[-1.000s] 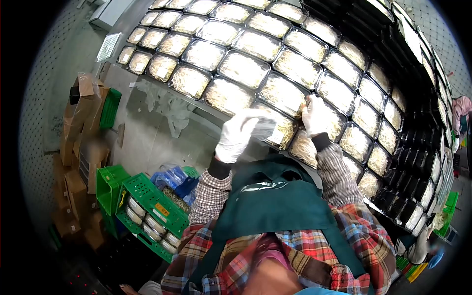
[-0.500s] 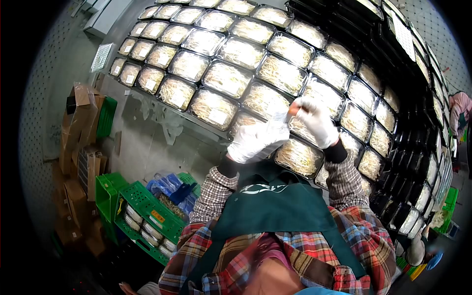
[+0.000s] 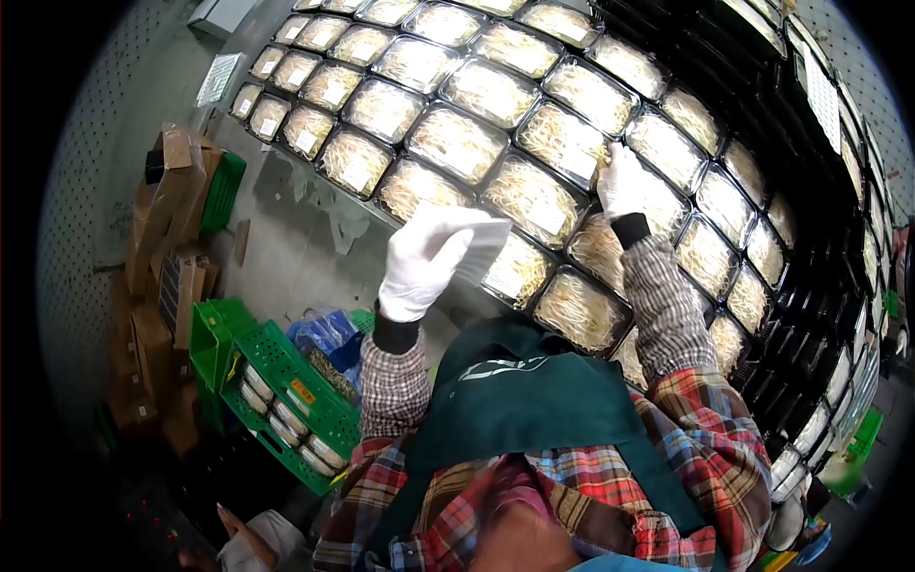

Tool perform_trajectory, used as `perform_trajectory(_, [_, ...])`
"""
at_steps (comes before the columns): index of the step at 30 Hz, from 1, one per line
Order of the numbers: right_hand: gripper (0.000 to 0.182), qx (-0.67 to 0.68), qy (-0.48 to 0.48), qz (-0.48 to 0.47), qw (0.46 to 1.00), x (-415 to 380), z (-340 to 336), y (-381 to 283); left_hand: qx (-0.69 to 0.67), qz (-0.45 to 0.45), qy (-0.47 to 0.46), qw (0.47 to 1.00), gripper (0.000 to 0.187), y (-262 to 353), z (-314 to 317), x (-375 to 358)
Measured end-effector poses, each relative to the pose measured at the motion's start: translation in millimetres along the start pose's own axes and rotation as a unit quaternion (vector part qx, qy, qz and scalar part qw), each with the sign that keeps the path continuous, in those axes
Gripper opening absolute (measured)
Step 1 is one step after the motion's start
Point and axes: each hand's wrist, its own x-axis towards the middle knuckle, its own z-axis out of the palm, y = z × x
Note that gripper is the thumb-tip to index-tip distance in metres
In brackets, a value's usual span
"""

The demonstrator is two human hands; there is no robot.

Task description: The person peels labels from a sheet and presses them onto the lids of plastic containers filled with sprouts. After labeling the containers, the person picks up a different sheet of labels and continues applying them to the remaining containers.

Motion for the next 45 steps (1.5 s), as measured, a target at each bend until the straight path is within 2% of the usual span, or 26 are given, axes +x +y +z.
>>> perform_trajectory(2, [0.028,0.266,-0.166,0.049,0.948,-8,-46,-21,-0.131,-0.079,0.067,0.986,0.022,7,29,16])
perform_trajectory(4, [0.029,0.619,-0.337,0.095,0.703,-14,-122,-63,-0.089,-0.048,0.019,0.995,0.019,8,44,29])
perform_trajectory(6, [0.026,0.648,-0.357,0.13,0.66,-24,-166,-91,0.021,-0.015,-0.003,1.0,0.014,6,55,36])
perform_trajectory(8, [0.019,0.655,-0.284,0.16,0.681,-33,-174,-97,0.075,-0.061,0.014,0.995,0.015,6,65,38])
perform_trajectory(10, [0.013,0.601,-0.238,0.098,0.757,-30,-165,-90,0.116,-0.152,-0.012,0.981,0.019,9,69,39])
perform_trajectory(12, [0.009,0.54,-0.223,0.047,0.81,-9,-167,-78,0.02,-0.083,0.026,0.996,0.024,10,81,44])
perform_trajectory(14, [0.012,0.587,-0.192,0.128,0.776,23,-133,-49,-0.153,-0.183,-0.072,0.968,0.021,-9,76,34])
perform_trajectory(15, [0.016,0.53,-0.16,0.136,0.822,46,-95,-21,-0.111,-0.248,-0.112,0.956,0.019,-4,69,35])
perform_trajectory(16, [0.021,0.471,-0.127,0.142,0.861,69,-59,5,0.017,-0.218,-0.185,0.958,0.016,-18,56,35])
perform_trajectory(18, [0.031,0.149,-0.127,0.131,0.972,97,-29,25,-0.092,-0.143,-0.166,0.971,0.014,-14,44,32])
perform_trajectory(19, [0.034,0.164,-0.105,0.121,0.973,103,-4,32,-0.104,-0.098,-0.174,0.974,0.021,-4,34,33])
perform_trajectory(20, [0.037,0.179,-0.083,0.11,0.974,107,15,37,-0.272,-0.108,-0.231,0.928,0.033,2,25,40])
perform_trajectory(22, [0.031,0.058,-0.081,0.053,0.994,110,19,26,-0.231,-0.134,-0.096,0.959,0.032,21,19,38])
perform_trajectory(24, [0.037,-0.032,-0.05,0.043,0.997,109,19,17,-0.186,-0.193,-0.035,0.963,0.034,25,16,37])
perform_trajectory(28, [0.04,-0.056,-0.011,0.045,0.997,100,16,24,-0.121,-0.117,0.017,0.985,0.025,9,36,57])
perform_trajectory(30, [0.034,0.03,-0.031,0.04,0.998,89,-4,22,-0.159,-0.135,0.05,0.977,0.024,13,57,72])
perform_trajectory(31, [0.028,0.202,-0.062,0.023,0.977,80,-34,6,-0.105,-0.108,0.029,0.988,0.023,13,63,78])
perform_trajectory(32, [0.03,0.465,-0.238,0.089,0.848,72,-70,-12,-0.052,-0.083,0.008,0.995,0.023,12,69,82])
perform_trajectory(33, [0.031,0.563,-0.324,0.076,0.756,61,-106,-29,-0.036,-0.066,0.009,0.997,0.019,7,76,84])
perform_trajectory(35, [0.029,0.618,-0.372,0.073,0.689,38,-153,-55,0.024,-0.044,0.017,0.999,0.014,3,87,89])
perform_trajectory(37, [0.022,0.59,-0.293,0.101,0.746,21,-155,-62,0.089,0.022,0.054,0.994,0.008,-7,97,92])
perform_trajectory(38, [0.018,0.605,-0.223,0.105,0.757,15,-147,-62,0.088,-0.033,0.035,0.995,0.01,-9,100,93])
perform_trajectory(40, [0.015,0.613,-0.23,0.132,0.744,25,-144,-52,0.087,-0.143,-0.001,0.986,0.014,1,103,94])
perform_trajectory(42, [0.011,0.611,-0.257,0.127,0.738,48,-142,-42,0.003,-0.136,-0.015,0.991,0.025,25,109,102])
perform_trajectory(44, [0.011,0.605,-0.165,0.098,0.773,84,-107,-12,-0.067,-0.207,-0.082,0.973,0.027,-13,111,96])
perform_trajectory(45, [0.011,0.565,-0.14,0.145,0.8,111,-117,-2,0.055,-0.19,-0.143,0.97,0.024,-20,102,93])
